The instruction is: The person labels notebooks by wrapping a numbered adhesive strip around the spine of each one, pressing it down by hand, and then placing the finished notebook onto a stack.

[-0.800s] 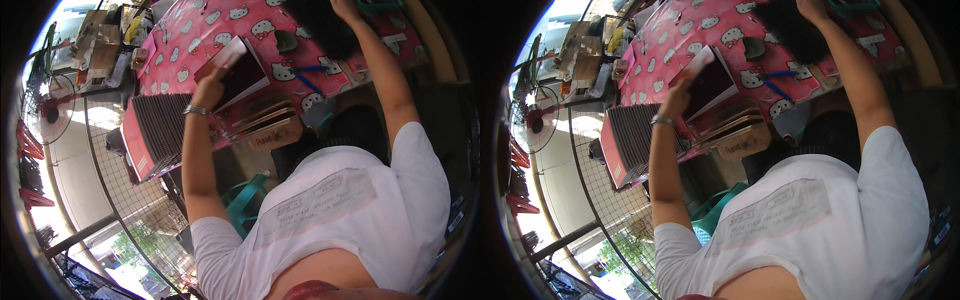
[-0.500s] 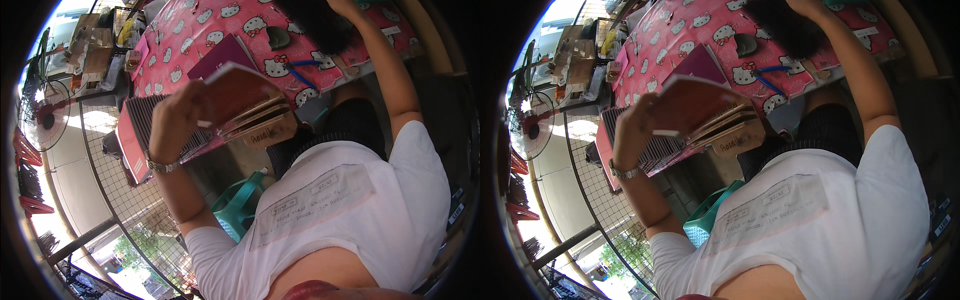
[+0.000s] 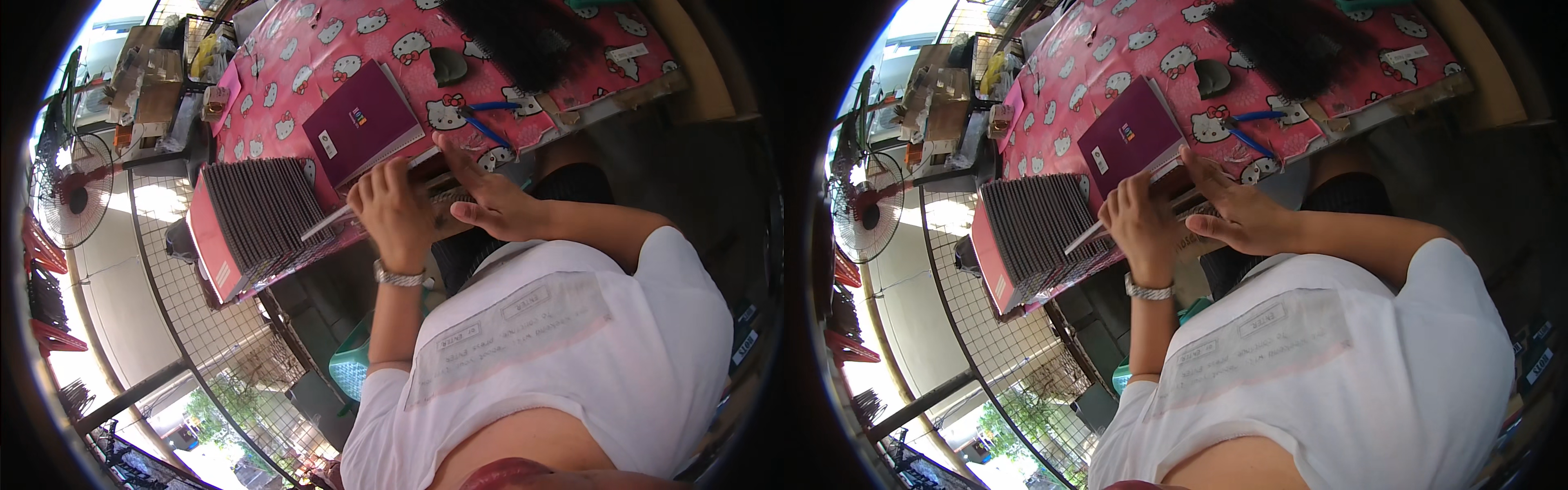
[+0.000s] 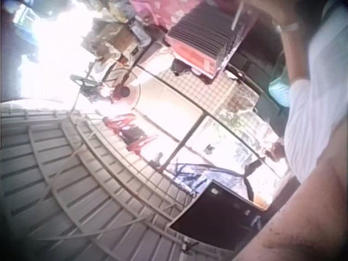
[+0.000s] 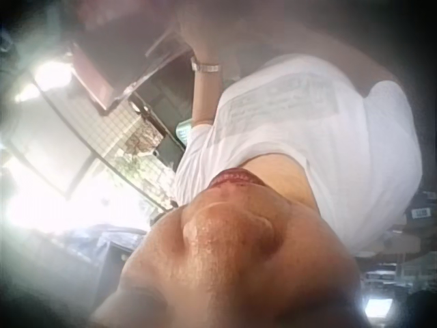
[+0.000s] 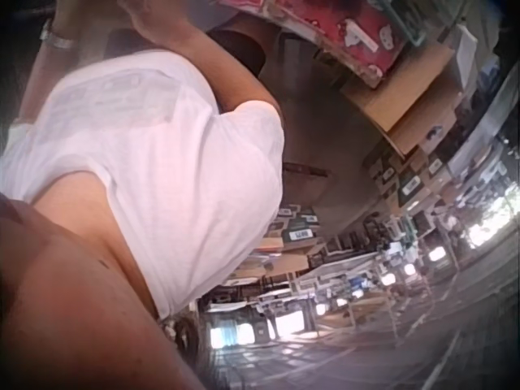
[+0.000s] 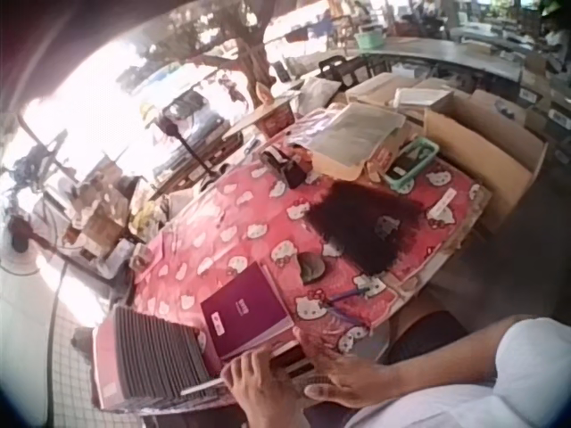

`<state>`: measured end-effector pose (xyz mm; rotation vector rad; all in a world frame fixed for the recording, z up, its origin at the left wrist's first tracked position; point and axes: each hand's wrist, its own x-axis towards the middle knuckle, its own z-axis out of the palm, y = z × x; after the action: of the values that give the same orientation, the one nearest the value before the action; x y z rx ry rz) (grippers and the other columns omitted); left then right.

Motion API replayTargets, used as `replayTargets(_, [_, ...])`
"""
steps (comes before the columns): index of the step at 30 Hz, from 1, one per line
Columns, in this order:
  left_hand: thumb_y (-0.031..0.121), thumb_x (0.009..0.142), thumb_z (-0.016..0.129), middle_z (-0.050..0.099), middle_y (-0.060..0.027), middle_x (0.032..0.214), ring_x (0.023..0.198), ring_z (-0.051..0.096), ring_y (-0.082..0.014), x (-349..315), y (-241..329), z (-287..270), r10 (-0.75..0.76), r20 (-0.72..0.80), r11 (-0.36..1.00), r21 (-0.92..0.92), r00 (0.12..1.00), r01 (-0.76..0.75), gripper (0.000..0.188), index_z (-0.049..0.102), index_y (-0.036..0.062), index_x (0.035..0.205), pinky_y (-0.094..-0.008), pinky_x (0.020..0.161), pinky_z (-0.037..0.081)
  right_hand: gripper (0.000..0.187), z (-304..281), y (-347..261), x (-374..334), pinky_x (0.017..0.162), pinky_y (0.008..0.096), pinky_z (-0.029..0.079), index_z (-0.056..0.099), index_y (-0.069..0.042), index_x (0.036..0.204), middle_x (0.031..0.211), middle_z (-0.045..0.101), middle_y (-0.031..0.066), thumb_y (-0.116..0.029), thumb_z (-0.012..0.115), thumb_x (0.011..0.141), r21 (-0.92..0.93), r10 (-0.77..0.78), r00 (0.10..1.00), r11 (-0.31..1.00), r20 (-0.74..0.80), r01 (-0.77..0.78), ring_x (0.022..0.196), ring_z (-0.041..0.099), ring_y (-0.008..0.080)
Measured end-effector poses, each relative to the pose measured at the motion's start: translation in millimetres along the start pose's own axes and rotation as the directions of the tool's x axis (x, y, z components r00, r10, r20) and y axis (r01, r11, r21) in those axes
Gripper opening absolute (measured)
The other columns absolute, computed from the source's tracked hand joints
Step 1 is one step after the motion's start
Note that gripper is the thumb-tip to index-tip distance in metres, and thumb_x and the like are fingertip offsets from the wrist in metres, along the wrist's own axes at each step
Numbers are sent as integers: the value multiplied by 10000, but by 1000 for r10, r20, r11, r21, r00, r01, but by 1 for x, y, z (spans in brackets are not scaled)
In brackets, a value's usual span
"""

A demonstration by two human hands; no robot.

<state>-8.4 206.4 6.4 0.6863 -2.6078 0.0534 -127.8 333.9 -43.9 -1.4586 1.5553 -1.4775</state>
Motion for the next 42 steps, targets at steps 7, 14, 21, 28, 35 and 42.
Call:
replayTargets(7, [165, 849, 611, 602, -76, 947, 893, 565, -266, -1, 6, 6, 32, -51, 999, -39, 998, -34, 217, 580, 86, 1048, -424, 852, 367, 387, -59, 2, 40, 805, 292, 531, 638, -78, 1246, 1176, 641, 124, 81, 546, 906, -75, -142, 990, 987, 9, 142, 1021, 649, 214])
replayTargets(14, [139, 885, 594, 622, -81, 951, 904, 586, -265, -1, 8, 1, 34, -36, 997, -65, 999, -36, 167, 596, 79, 1041, -409, 855, 369, 385, -84, 5, 60, 812, 323, 500, 708, -75, 1091, 965, 609, 59, 107, 632, 760, -160, -383, 919, 905, 95, 394, 907, 605, 215])
replayTargets(21, [154, 861, 615, 619, -65, 975, 923, 567, -259, -4, 8, 2, 24, -41, 996, -90, 999, -28, 235, 599, 101, 1090, -431, 890, 364, 380, -81, 4, 62, 793, 328, 482, 726, -125, 1048, 911, 599, 26, 99, 636, 755, -237, -430, 900, 869, 76, 435, 880, 589, 206])
replayTargets(28, [142, 865, 616, 620, -57, 978, 923, 569, -252, -4, 6, 4, 32, -38, 997, -64, 999, -34, 238, 600, 106, 1100, -427, 887, 364, 394, -84, -2, 64, 788, 346, 483, 724, -126, 1057, 870, 581, 39, 111, 607, 765, -297, -396, 906, 856, 151, 424, 870, 591, 221])
replayTargets(35, [156, 852, 644, 615, -51, 982, 936, 568, -243, -4, 8, 6, 10, -47, 997, -78, 999, -13, 284, 588, 125, 1129, -430, 896, 357, 420, -93, -1, 70, 778, 354, 503, 650, -55, 1190, 905, 599, 77, 97, 585, 804, 13, -75, 912, 997, 403, 76, 886, 624, 259])
replayTargets(42, [184, 825, 682, 593, -52, 988, 944, 549, -254, -3, 16, 2, 24, -36, 998, -57, 999, -26, 334, 579, 142, 1139, -467, 912, 343, 444, -84, -43, 64, 715, 367, 535, 473, -69, 1283, 1056, 590, 161, -54, 658, 879, -311, 14, 943, 946, 332, 95, 829, 648, 270])
